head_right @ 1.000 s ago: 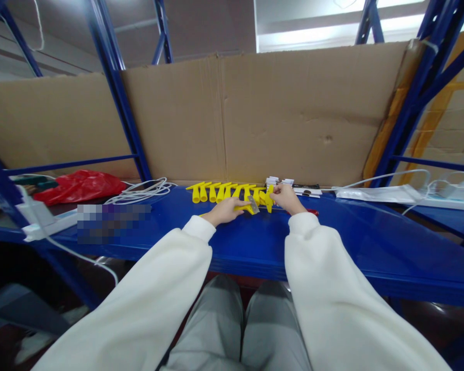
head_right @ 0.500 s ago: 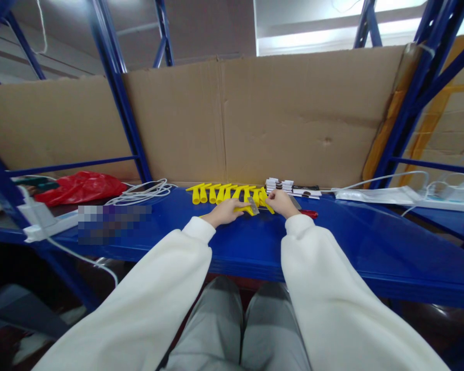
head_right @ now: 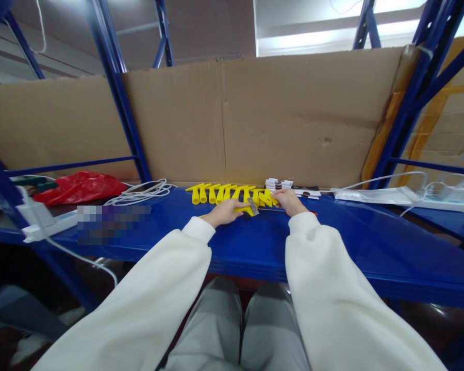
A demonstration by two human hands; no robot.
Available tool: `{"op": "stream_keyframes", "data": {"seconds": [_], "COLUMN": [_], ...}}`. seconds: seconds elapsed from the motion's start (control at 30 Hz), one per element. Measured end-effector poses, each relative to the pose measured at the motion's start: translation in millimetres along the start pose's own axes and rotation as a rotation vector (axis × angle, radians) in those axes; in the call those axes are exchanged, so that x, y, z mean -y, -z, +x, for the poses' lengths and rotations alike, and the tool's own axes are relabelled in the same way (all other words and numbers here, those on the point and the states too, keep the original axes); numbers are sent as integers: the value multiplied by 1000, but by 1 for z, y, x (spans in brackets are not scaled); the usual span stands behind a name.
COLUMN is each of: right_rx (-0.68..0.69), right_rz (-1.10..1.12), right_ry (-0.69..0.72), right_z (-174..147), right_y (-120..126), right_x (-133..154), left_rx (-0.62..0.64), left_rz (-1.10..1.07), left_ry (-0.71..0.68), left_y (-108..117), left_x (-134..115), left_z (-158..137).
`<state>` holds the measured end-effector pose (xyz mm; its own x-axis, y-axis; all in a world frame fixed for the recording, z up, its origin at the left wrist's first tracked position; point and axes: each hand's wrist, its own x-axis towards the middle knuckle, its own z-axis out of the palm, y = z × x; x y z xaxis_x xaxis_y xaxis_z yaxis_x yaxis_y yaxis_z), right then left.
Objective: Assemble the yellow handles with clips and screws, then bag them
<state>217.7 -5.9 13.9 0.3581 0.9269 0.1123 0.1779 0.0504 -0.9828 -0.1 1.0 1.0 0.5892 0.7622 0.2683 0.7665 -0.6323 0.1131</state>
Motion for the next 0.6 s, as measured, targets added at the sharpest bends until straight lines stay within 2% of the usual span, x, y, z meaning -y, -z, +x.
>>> {"op": "stream_keyframes", "data": {"seconds": [0.17, 0.27, 0.4, 0.6], "right_rx": [222, 285, 289, 216], "right_rz": [108, 134, 155, 110], "right_ry": [-71, -89, -54, -20], "right_z": [0, -2, -6, -17], "right_y": [2, 1, -4, -17], "right_x": [0, 1, 2, 7], "left_rx": [-7, -9, -8, 6], "left_rz": [-18, -37, -64, -67], "left_ry": [-25, -19, -5, 30], "left_y": [-2, -3, -3, -2], "left_x": [1, 1, 0, -2], "left_z": [1, 1, 0, -1]}}
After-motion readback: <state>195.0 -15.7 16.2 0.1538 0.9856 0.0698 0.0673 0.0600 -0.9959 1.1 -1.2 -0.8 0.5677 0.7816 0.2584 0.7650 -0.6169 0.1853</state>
